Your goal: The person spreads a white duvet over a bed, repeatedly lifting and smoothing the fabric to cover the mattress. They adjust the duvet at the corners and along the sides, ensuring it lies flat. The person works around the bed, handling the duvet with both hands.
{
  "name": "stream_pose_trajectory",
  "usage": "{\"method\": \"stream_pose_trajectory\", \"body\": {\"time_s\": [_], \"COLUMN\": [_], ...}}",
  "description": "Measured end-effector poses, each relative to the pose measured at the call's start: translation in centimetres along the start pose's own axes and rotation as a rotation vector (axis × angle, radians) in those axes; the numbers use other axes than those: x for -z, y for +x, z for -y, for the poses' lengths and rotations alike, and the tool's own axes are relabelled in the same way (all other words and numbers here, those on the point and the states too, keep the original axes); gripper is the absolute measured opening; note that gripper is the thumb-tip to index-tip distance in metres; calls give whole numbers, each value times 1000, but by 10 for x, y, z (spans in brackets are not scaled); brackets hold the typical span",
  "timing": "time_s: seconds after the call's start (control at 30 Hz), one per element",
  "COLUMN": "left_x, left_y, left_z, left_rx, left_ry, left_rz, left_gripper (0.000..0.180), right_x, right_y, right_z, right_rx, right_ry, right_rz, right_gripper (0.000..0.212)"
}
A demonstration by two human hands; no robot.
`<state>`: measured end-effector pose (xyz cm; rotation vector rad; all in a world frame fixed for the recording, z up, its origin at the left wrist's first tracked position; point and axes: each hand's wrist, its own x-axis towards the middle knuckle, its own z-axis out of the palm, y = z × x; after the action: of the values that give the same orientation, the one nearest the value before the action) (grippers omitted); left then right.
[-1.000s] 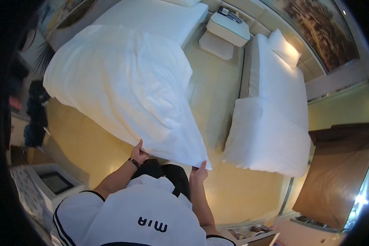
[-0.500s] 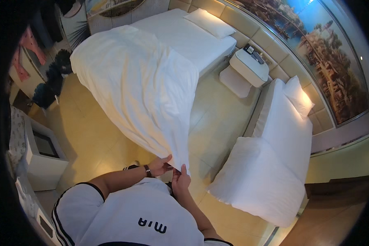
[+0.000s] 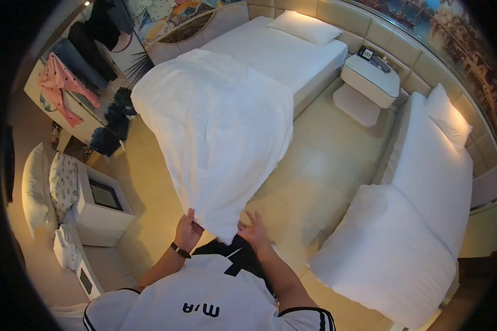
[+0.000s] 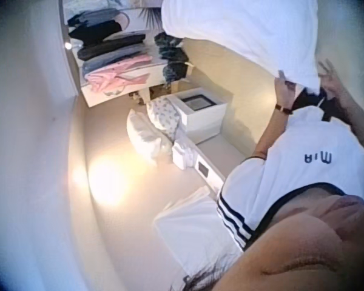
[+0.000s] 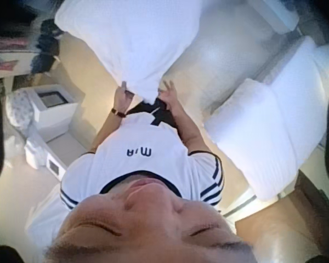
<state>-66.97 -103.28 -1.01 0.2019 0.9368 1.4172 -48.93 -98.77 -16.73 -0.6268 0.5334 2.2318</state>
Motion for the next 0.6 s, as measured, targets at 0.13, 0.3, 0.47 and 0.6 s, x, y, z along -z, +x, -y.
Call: {"method": "stream_pose_trajectory", "body": {"time_s": [0.13,0.3,0.47,0.6], "left_x": [8,9,54,82], "left_y": [-5,6,22,47], "left_z": [-5,-3,21,70], "left_rx": [26,-32,-94,-74], "left_ry": [47,-142,-295,-435], "left_rz": [-61,-81,-213,-385], "left_gripper": [39,36,35,30], "right_x": [6,12,-9,-41], "right_y": [64,129,93,3], "right_z": [10,46,111,119], "right_rx": [27,143,402,777], "right_ry": [-154,-275,-181,-539], "right_rz": [51,8,-244,-309], "right_gripper": [69,69,46,45]}}
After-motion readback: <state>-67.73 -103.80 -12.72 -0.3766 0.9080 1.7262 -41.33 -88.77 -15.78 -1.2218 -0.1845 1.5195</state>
